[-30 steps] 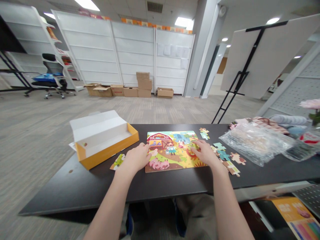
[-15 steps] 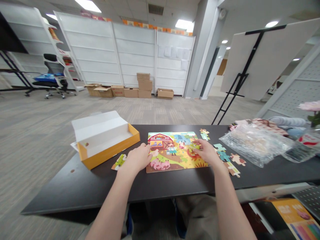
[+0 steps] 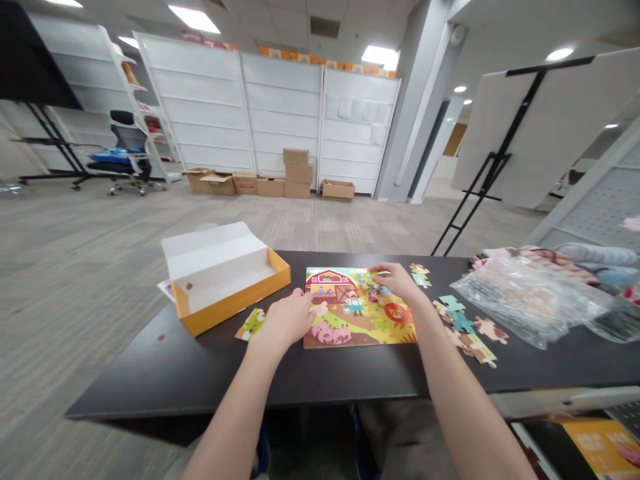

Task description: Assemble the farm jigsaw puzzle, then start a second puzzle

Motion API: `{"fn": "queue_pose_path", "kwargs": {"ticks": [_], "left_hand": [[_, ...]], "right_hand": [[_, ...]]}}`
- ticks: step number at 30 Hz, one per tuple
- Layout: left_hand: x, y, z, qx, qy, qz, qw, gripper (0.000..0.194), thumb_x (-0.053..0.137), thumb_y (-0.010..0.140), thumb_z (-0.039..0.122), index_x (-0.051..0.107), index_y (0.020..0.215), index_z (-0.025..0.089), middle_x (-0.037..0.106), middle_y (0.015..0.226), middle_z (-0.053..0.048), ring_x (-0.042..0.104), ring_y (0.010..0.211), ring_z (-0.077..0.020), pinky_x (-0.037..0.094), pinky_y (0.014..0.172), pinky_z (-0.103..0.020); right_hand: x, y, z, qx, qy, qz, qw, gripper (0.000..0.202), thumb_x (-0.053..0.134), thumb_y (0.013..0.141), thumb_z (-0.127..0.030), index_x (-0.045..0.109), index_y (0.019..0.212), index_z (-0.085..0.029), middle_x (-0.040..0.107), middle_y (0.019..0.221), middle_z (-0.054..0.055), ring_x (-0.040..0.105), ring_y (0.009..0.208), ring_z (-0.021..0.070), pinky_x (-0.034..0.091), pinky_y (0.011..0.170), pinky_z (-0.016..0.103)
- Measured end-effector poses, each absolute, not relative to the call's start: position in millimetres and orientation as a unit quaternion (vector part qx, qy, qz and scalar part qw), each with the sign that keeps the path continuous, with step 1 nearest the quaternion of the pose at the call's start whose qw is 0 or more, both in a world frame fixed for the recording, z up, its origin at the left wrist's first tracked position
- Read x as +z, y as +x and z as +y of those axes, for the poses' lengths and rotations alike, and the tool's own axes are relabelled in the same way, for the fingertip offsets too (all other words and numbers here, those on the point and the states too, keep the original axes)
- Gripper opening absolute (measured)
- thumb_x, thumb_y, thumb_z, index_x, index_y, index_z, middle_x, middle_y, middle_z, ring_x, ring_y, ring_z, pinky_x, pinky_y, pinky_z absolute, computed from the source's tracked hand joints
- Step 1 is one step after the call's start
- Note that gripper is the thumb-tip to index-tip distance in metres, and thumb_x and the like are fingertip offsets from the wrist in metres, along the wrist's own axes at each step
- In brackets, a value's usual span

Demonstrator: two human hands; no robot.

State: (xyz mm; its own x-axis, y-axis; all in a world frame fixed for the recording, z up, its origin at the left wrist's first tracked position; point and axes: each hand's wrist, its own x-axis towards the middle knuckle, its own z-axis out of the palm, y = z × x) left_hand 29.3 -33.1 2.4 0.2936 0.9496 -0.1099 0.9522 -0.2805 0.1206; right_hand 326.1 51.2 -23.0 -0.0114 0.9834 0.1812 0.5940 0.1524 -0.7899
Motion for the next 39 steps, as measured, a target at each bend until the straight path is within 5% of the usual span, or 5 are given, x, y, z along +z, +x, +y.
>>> {"fn": "queue_pose_path", "kwargs": {"ticks": [18, 39], "left_hand": [[6, 31, -35, -0.012, 0.797, 0.598, 0.084, 0.035, 0.041, 0.098, 0.035, 0.061, 0.122, 0.019, 0.062, 0.125, -0.015, 0.069, 0.106, -0.0339, 0.055, 0.086, -0.046], [1, 28, -33, -0.017, 0.803, 0.591, 0.076, 0.036, 0.041, 0.098, 0.035, 0.06, 0.126, 0.02, 0.062, 0.126, -0.013, 0.07, 0.105, -0.0329, 0.056, 0.085, -0.047]], "right_hand": [[-38, 323, 56, 0.14, -0.631, -0.72, 0.251, 0.016, 0.071, 0.081, -0.024, 0.081, 0.093, -0.02, 0.079, 0.093, 0.007, 0.071, 0.087, 0.0224, 0.052, 0.078, 0.03], [-31, 311, 44, 0.075, -0.615, -0.762, 0.189, 0.025, 0.069, 0.087, -0.028, 0.079, 0.107, -0.018, 0.074, 0.104, 0.011, 0.069, 0.084, 0.0207, 0.05, 0.079, 0.028]]}}
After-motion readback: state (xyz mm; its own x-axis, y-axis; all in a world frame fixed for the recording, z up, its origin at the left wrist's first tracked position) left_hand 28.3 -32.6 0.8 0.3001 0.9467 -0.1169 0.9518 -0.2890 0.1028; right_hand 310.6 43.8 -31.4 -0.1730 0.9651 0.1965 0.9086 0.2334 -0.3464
